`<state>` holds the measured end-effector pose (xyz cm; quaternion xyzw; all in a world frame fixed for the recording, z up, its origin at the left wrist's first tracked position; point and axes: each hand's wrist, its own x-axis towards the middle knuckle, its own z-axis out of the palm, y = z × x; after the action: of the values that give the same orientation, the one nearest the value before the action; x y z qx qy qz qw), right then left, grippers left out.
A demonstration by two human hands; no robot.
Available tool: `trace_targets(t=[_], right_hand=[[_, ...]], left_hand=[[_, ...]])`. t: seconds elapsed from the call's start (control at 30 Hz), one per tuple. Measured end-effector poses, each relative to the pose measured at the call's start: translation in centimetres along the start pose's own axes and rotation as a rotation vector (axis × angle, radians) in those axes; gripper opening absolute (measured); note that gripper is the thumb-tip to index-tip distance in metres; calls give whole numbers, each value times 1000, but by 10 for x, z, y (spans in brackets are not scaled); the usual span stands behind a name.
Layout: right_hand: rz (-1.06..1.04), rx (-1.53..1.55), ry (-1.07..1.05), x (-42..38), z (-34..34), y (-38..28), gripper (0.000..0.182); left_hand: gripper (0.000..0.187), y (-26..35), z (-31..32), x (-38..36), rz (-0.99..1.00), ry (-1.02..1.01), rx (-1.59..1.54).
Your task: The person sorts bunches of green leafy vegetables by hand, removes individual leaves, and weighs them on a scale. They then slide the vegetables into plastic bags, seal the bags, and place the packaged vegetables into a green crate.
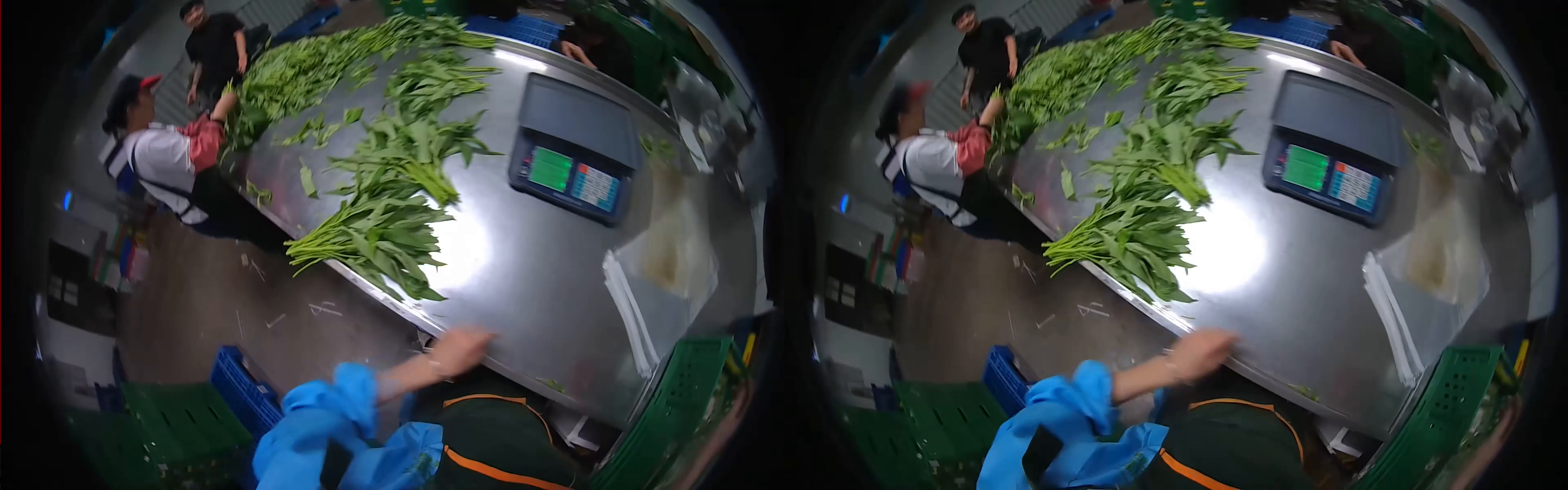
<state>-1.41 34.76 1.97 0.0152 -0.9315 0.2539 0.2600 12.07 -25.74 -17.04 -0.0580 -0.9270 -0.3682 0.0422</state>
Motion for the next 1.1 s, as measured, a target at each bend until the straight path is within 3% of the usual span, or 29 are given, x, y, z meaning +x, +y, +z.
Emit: trace_targets(t=[0.03, 0.07, 0.17, 0.23, 0.33, 0.4, 0.43, 0.53, 0.63, 0.77, 0.87, 0.9, 0.93, 1.0, 1.07, 1.1], right_hand=[[293, 236, 61, -4, 58, -71, 29], [63, 227, -9, -13, 113, -129, 26], [-34, 486, -532, -58, 256, -270, 23], [23, 545, -745, -95, 316, -371, 22], [-203, 617, -947, -154, 371, -449, 20], [-398, 573, -1002, -175, 380, -483, 19], [-388, 559, -1013, -182, 380, -491, 19], [-304, 556, -1071, -187, 374, -496, 19], [39, 535, -1059, -179, 383, -475, 17], [99, 523, -1008, -146, 405, -479, 17], [110, 590, -866, -111, 426, -487, 17], [186, 600, -877, -99, 435, -490, 20], [266, 613, -882, -88, 445, -494, 23], [-124, 386, -893, -70, 486, -508, 42], [-409, 75, -773, -67, 539, -515, 65], [-342, -31, -881, -58, 553, -533, 71]], left_hand=[[30, -30, -38, -20, -69, 180, 55], [32, -51, -81, -35, -96, 328, 96], [48, -128, -180, -78, -343, 469, 559], [79, -168, -222, -94, -718, 254, 732], [93, -212, -262, -85, -694, 23, 724], [90, -236, -269, -76, -651, -81, 735], [88, -245, -270, -73, -595, -169, 762], [83, -278, -264, -79, -480, -171, 760], [68, -284, -278, -77, -469, -194, 572], [59, -250, -356, -22, -500, -317, 469], [47, -249, -452, 3, -535, -24, -136], [38, -248, -468, 5, -854, 144, -573], [29, -271, -457, 0, -855, 303, -896], [23, -300, -413, 12, -1047, 503, -980], [27, -312, -383, 26, -764, 626, -1687], [25, -319, -369, 30, -723, 686, -1987]])
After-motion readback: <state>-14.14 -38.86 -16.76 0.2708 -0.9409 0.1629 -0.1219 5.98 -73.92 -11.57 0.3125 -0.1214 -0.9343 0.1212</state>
